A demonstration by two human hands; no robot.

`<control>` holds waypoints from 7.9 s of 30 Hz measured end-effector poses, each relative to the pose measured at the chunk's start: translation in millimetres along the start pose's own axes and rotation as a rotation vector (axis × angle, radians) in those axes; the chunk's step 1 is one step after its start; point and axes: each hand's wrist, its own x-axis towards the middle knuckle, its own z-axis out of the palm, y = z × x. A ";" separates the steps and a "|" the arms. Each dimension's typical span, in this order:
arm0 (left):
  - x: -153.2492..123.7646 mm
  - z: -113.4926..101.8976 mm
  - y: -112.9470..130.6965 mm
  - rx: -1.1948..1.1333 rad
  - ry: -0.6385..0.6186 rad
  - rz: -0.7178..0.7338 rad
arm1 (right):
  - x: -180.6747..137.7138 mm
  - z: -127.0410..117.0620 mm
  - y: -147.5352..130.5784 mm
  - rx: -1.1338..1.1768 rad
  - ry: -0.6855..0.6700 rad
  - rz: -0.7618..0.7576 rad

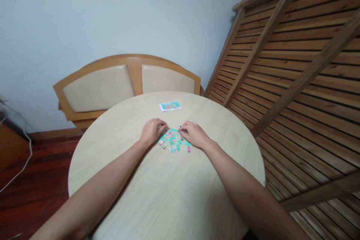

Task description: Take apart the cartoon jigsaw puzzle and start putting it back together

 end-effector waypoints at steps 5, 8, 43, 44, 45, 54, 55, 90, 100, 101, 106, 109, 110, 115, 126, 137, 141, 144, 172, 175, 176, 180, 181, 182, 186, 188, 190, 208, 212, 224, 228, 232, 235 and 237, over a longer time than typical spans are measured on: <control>4.3 6.3 0.2 0.033 -0.054 0.073 | -2.8 -1.9 -6.2 0.080 -0.066 -0.111; 5.6 8.6 0.7 0.082 -0.101 0.086 | -3.5 -0.8 -5.3 0.106 -0.094 -0.144; -14.9 -25.4 17.8 -0.287 -0.397 0.370 | -8.4 -10.1 2.3 0.358 -0.296 -0.206; -14.7 -25.2 18.7 -0.315 -0.399 0.361 | -8.6 -11.5 1.6 0.357 -0.304 -0.206; -14.5 -25.3 19.5 -0.349 -0.404 0.351 | -8.7 -12.6 0.6 0.355 -0.312 -0.205; -10.2 -44.0 -1.8 -0.313 -0.312 0.198 | -9.9 -12.8 -10.0 0.387 -0.377 -0.206; -10.0 -46.8 -7.2 -0.269 -0.319 0.193 | -10.2 -12.8 -9.8 0.387 -0.384 -0.202; -14.1 -44.1 3.6 -0.300 -0.610 0.251 | -13.5 -20.4 2.8 0.353 -0.479 -0.008; -14.5 -43.0 0.3 -0.330 -0.618 0.186 | -15.6 -28.6 -2.8 0.338 -0.518 0.008; -14.5 -43.1 0.1 -0.325 -0.611 0.176 | -15.9 -28.4 -2.8 0.334 -0.518 0.010; -14.1 -44.0 -2.5 -0.312 -0.572 0.139 | -16.5 -26.3 0.4 0.339 -0.509 0.015; -14.3 -44.1 -5.4 -0.302 -0.558 0.116 | -16.0 -27.1 2.8 0.340 -0.497 0.012; -14.5 -44.1 -6.1 -0.305 -0.560 0.103 | -15.9 -27.9 3.5 0.345 -0.499 0.016; -15.2 -44.0 -7.1 -0.331 -0.584 0.082 | -16.3 -31.4 6.9 0.416 -0.539 0.076; -14.4 -49.8 -10.3 -0.320 -0.494 0.092 | -20.1 -36.4 13.6 0.446 -0.550 0.158; -21.3 -46.1 19.6 -0.703 -0.831 -0.140 | -18.3 -34.7 0.0 0.495 -0.615 0.155; -21.5 -42.9 27.2 -0.582 -0.782 -0.090 | -17.3 -30.3 0.9 0.412 -0.594 0.105; -20.9 -41.2 27.2 -0.528 -0.759 -0.058 | -16.8 -29.2 1.1 0.380 -0.582 0.089; -19.8 -28.3 35.0 -0.286 -0.547 0.400 | -16.6 -24.1 -4.4 0.384 -0.502 0.057; -20.4 -27.1 36.1 -0.272 -0.549 0.377 | -16.4 -24.6 -5.6 0.398 -0.513 0.065; -20.7 -26.7 36.3 -0.267 -0.553 0.374 | -16.3 -24.7 -5.9 0.404 -0.517 0.067; -21.2 -24.4 36.9 -0.239 -0.571 0.367 | -15.6 -26.2 -7.9 0.417 -0.546 0.072; -21.3 -23.7 36.8 -0.232 -0.571 0.365 | -15.4 -26.8 -8.5 0.418 -0.550 0.071; -21.3 -22.8 36.6 -0.226 -0.569 0.363 | -15.2 -27.4 -9.0 0.418 -0.553 0.069; -21.6 -19.8 34.9 -0.205 -0.561 0.364 | -14.7 -28.9 -10.1 0.420 -0.564 0.058; -21.7 -18.7 34.0 -0.202 -0.555 0.368 | -14.8 -28.6 -9.9 0.422 -0.569 0.067; -21.7 -18.0 33.2 -0.202 -0.553 0.372 | -15.0 -27.8 -9.3 0.427 -0.571 0.080; -19.9 -21.2 37.4 -0.197 -0.546 0.352 | -15.9 -26.4 -6.9 0.383 -0.578 0.070; -18.1 -30.1 35.9 -0.171 -0.490 0.340 | -16.5 -25.6 -5.6 0.362 -0.555 0.073; -27.8 -25.0 -10.4 0.072 -0.537 0.057 | -16.8 -31.8 -3.2 0.282 -0.417 0.105; -26.4 -17.3 -11.0 0.092 -0.512 -0.004 | -15.5 -28.9 -1.4 0.288 -0.433 0.091; -25.8 -12.7 -9.9 0.105 -0.468 -0.035 | -15.9 -30.8 1.7 0.275 -0.464 0.072; -26.1 -10.4 -5.5 0.114 -0.436 -0.052 | -17.1 -33.1 4.5 0.279 -0.467 0.069; -26.3 -8.8 -0.4 0.137 -0.435 -0.086 | -17.2 -33.2 5.4 0.276 -0.447 0.064</control>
